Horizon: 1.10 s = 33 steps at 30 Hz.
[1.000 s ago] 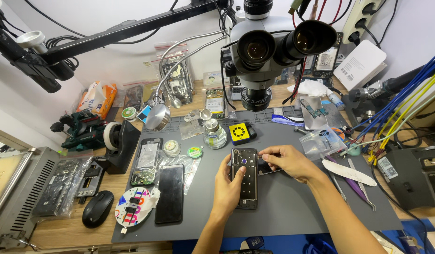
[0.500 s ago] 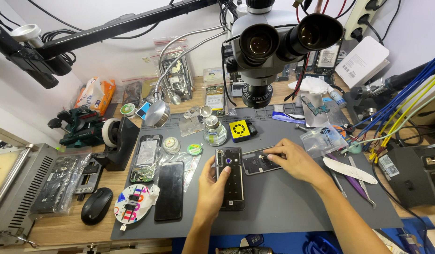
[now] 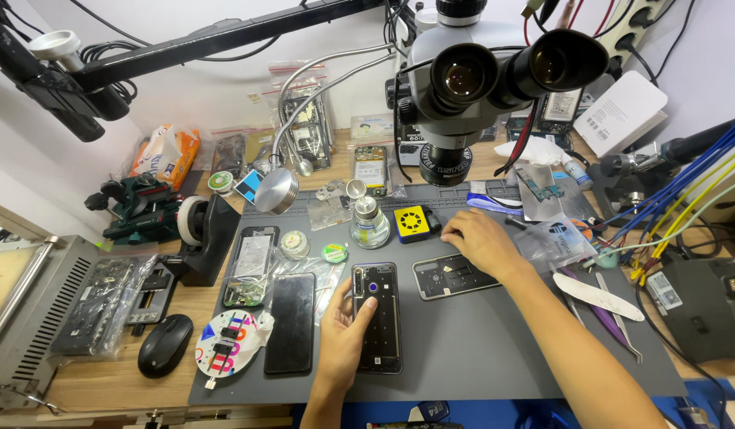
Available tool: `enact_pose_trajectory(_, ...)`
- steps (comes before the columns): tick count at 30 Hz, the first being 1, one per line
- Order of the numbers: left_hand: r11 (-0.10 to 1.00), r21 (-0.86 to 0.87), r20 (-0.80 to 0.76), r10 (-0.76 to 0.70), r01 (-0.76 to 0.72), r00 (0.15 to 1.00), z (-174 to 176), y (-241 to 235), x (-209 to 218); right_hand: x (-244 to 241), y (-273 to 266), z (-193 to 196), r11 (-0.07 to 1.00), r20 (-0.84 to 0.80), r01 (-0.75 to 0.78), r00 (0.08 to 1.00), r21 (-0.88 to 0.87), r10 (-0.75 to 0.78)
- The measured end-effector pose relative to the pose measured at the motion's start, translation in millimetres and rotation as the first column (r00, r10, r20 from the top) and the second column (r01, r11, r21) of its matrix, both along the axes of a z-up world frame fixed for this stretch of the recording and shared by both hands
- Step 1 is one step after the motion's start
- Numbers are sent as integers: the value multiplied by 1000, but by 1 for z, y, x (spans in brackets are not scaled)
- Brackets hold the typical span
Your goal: The person uses a screwdriver to remove screws from the back of a smartphone and then uses a plastic pry tool to separate the screen from the frame. They lift the screen assembly to reveal the internal components.
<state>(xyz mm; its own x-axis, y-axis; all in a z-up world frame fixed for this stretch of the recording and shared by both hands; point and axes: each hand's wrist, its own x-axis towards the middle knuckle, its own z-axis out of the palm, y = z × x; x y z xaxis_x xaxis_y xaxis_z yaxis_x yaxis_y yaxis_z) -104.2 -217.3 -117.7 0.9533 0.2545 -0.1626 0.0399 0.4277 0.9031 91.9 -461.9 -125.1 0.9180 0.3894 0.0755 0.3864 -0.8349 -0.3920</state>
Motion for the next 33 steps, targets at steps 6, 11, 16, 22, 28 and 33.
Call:
enact_pose_trajectory(6, 998, 59, 57, -30, 26, 998, -1, 0, -1, 17, -3, -39, 970, 233, -113, 959, -214, 163)
enact_pose_trajectory(11, 999, 38, 62, -24, 22, 998, -3, 1, -6, 26, -9, -31, 963, 173, -105, 973, -248, 150)
enact_pose_trajectory(16, 999, 27, 72, -25, 23, 997, -2, 3, -8, 31, -29, -29, 993, 148, -83, 985, -78, 94)
enact_pose_trajectory(22, 1000, 2, 19, -25, 25, 999, 5, 1, -8, -41, -39, 40, 995, -85, -93, 992, -24, 90)
enact_pose_trajectory(28, 999, 10, 20, -34, 33, 999, -2, 0, -5, -73, -58, 45, 994, -244, -55, 969, -97, 30)
enact_pose_trajectory(33, 1000, 1, 21, -30, 30, 999, -5, 0, -4, -67, -70, 33, 999, -157, -5, 988, -48, -3)
